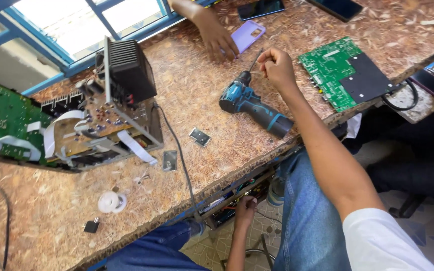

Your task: Soldering components on a small circuit board as part of an electronics repair task.

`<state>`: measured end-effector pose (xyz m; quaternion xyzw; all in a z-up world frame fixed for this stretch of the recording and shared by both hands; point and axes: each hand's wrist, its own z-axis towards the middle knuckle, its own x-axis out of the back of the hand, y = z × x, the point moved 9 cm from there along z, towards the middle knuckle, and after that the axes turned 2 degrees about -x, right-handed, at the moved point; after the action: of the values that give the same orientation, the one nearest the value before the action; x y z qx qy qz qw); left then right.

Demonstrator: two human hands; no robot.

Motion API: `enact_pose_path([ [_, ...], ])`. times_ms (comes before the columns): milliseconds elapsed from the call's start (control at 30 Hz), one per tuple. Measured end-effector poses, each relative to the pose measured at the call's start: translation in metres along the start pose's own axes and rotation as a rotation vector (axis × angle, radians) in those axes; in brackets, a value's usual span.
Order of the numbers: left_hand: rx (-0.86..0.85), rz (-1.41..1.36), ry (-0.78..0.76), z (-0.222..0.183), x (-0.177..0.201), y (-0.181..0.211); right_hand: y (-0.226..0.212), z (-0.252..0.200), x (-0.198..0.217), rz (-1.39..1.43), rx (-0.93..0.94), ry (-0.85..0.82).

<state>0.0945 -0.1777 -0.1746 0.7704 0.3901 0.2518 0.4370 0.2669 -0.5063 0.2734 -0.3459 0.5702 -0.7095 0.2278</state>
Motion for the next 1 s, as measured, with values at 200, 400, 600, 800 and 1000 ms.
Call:
enact_pose_path([
  [200,0.003,-0.009,0.007,-0.006,0.0,0.008,-0.011,-0.012,-0.008,-0.093,-0.057,-0.052],
  [400,0.022,0.036,0.0,-0.01,0.001,0.016,-0.022,-0.022,-0.023,-0.43,0.068,-0.132],
  [600,0.027,-0.053,0.009,-0.003,-0.004,0.0,-0.067,-0.081,-0.079,-0.797,0.393,-0.132],
  [800,-0.084,0.018,0.028,0.01,0.002,-0.021,-0.048,-0.095,-0.107,-0.948,0.568,-0.035],
  [1000,-0.099,-0.02,0.0,0.023,0.002,-0.045,-0.037,-0.089,-0.115,-0.995,0.576,-0.01],
])
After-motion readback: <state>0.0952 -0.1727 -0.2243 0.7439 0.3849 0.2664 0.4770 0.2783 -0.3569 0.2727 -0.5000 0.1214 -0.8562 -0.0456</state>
